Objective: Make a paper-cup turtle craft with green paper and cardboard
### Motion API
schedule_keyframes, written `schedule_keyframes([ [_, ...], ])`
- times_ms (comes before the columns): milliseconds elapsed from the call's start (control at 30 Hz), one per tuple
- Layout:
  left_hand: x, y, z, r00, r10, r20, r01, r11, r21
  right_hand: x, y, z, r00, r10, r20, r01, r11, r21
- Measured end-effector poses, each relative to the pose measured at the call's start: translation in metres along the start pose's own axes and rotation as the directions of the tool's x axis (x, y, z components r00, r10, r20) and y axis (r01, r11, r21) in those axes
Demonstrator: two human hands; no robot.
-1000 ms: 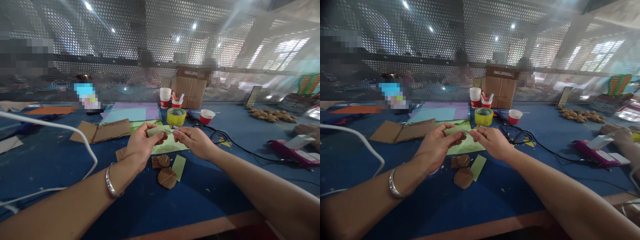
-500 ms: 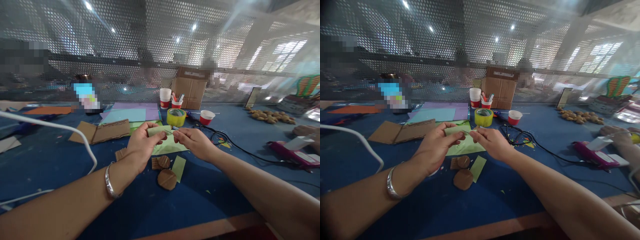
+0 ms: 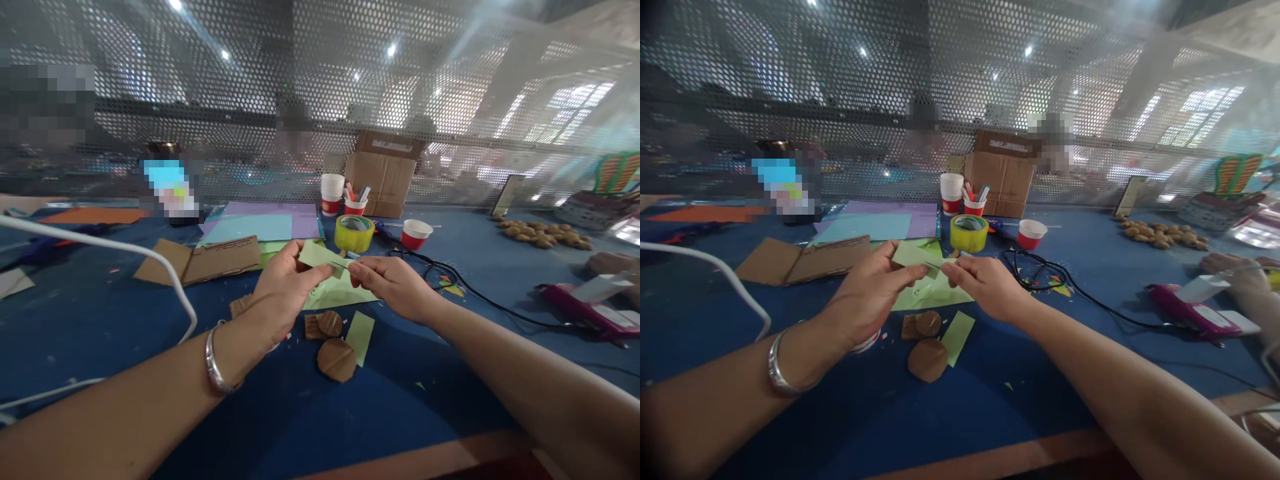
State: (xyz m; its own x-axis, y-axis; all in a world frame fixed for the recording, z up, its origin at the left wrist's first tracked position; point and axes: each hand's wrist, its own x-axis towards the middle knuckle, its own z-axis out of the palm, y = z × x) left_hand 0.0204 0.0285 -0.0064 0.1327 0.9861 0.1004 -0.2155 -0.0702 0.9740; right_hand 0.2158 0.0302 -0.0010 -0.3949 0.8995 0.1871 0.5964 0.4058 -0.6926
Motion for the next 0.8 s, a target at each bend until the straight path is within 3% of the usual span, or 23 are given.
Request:
schedule_keyframes([
  [367, -0.0002, -0.0017, -0.003, 1.0, -0.001, 0.014, 0.0, 0.999, 0.045, 0.0002, 0.0017, 0.0013, 1.0, -0.006, -0.005, 0.006, 0.999, 0.032],
  [567, -0.0023, -0.0035, -0.0026, 0.999, -0.021, -0.035, 0.024, 0.996, 0.085, 0.0003, 0.0021, 0.0018, 1.0, -0.002, -0.004, 0.002, 0.999, 0.052],
  [800, -0.0042, -0.0048, -0.0012, 0.999, -0.045, -0.03, 0.045, 0.999, -0.002, 0.0, 0.0009, 0.0009, 1.0, -0.001, 0.001, 0.001, 0.999, 0.032],
])
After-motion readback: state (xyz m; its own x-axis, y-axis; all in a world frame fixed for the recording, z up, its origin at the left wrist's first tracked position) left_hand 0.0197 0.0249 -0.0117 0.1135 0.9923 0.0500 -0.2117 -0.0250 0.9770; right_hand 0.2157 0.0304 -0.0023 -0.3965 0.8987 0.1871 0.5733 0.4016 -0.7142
